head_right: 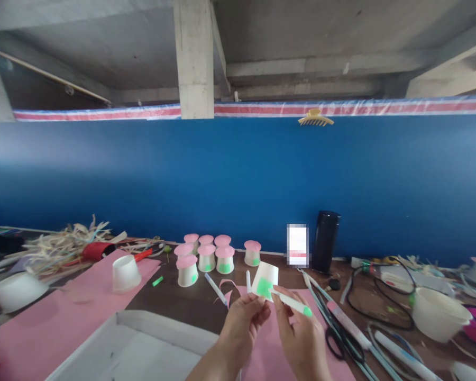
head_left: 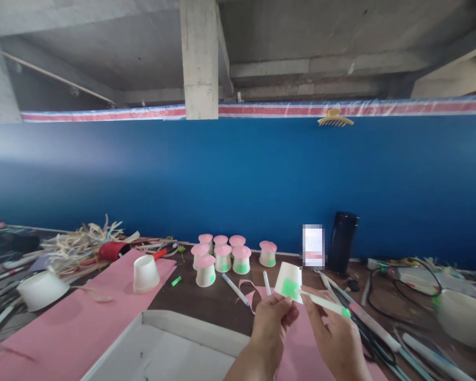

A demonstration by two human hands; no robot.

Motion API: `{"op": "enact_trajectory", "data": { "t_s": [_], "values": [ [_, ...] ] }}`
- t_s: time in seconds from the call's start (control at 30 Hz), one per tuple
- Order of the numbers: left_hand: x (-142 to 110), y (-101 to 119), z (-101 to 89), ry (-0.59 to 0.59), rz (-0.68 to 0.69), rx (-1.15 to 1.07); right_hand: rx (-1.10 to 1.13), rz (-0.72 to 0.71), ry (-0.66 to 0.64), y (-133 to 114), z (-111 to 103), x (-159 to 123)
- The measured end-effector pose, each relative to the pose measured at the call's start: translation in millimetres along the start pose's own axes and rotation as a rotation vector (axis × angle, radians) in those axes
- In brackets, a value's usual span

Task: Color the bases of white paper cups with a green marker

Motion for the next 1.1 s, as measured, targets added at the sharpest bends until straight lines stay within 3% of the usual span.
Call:
{"op": "enact_trajectory", "data": {
  "t_s": [0.43, 0.67, 1.1],
  "values": [
    [1, 2, 0.8, 0.004, -0.005, -0.001, -0.014, 0.010, -0.034, -2, 1, 0],
    [-3, 4, -0.8, 0.045, -0.003, -0.087, -0.014, -0.020, 0.117, -2, -11, 0],
    [-3, 4, 1.1, 0.072, -0.047, -0.085, 0.009, -0.041, 0.088, -7, -9, 3]
  ]
}}
Point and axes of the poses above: each hand's wrist, its own x-axis towards the middle knuckle, its own z-axis out of the palm, y = z × x, the point moved 5 cm from there along x, towards the middle knuckle, and after that the axes turned 5 degrees about z, right-handed, at the moved point
